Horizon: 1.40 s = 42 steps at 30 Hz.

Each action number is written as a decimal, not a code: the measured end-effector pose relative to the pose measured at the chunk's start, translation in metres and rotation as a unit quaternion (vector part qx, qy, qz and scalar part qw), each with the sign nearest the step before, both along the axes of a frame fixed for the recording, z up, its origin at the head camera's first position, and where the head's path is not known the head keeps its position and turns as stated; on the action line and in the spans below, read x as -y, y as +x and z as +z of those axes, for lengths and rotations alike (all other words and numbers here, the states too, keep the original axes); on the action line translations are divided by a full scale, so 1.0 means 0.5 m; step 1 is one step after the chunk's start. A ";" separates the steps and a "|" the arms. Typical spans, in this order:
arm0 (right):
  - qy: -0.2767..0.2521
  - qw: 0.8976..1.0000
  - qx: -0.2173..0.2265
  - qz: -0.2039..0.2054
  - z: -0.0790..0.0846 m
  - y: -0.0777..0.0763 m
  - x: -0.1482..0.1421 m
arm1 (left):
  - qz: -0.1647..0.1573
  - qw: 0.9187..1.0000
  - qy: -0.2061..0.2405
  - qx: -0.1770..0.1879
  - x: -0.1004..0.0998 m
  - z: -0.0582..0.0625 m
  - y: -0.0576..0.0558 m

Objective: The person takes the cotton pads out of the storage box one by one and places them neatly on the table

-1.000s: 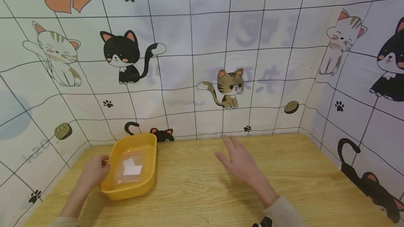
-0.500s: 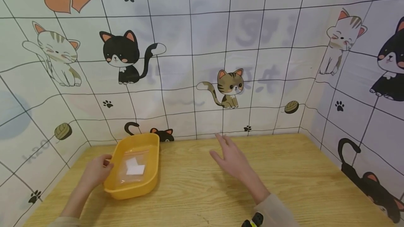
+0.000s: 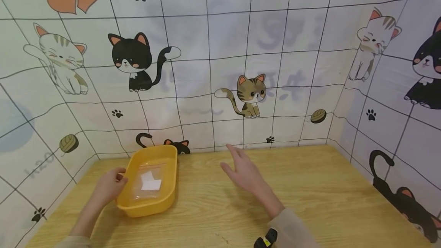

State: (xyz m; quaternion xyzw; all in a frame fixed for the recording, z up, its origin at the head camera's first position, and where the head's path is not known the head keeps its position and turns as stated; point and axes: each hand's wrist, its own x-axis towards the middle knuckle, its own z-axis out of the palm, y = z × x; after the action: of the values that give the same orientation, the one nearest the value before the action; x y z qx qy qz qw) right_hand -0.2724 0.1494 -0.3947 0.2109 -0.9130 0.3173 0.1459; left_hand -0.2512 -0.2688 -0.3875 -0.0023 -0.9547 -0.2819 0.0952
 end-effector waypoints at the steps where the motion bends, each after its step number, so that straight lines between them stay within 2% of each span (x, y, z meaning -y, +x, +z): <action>1: -0.007 1.000 0.004 0.002 0.000 -0.001 0.005 | 0.000 1.000 0.001 0.002 -0.001 0.001 0.000; 6: -0.031 0.999 0.020 0.017 -0.004 -0.004 0.027 | 0.003 1.000 0.004 0.013 -0.005 0.000 -0.001; 17: -0.088 0.994 0.053 0.049 -0.004 -0.006 0.078 | -0.003 1.000 0.009 0.008 -0.019 -0.002 -0.008; 24: -0.127 0.987 0.068 0.076 0.001 -0.012 0.117 | -0.012 1.000 0.006 0.010 -0.022 0.001 -0.011; 31: -0.136 0.984 0.069 0.095 0.003 -0.016 0.141 | -0.022 1.000 0.008 0.000 -0.021 0.002 -0.015; 42: -0.166 0.978 0.071 0.106 0.012 -0.014 0.163 | -0.024 1.000 0.011 0.007 -0.021 0.003 -0.021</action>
State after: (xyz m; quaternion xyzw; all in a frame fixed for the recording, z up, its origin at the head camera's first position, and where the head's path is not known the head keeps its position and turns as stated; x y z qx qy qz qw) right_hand -0.2796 0.0679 -0.3888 0.2559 -0.8285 0.4919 0.0791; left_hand -0.2619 -0.2585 -0.3858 -0.0221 -0.9518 -0.2946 0.0823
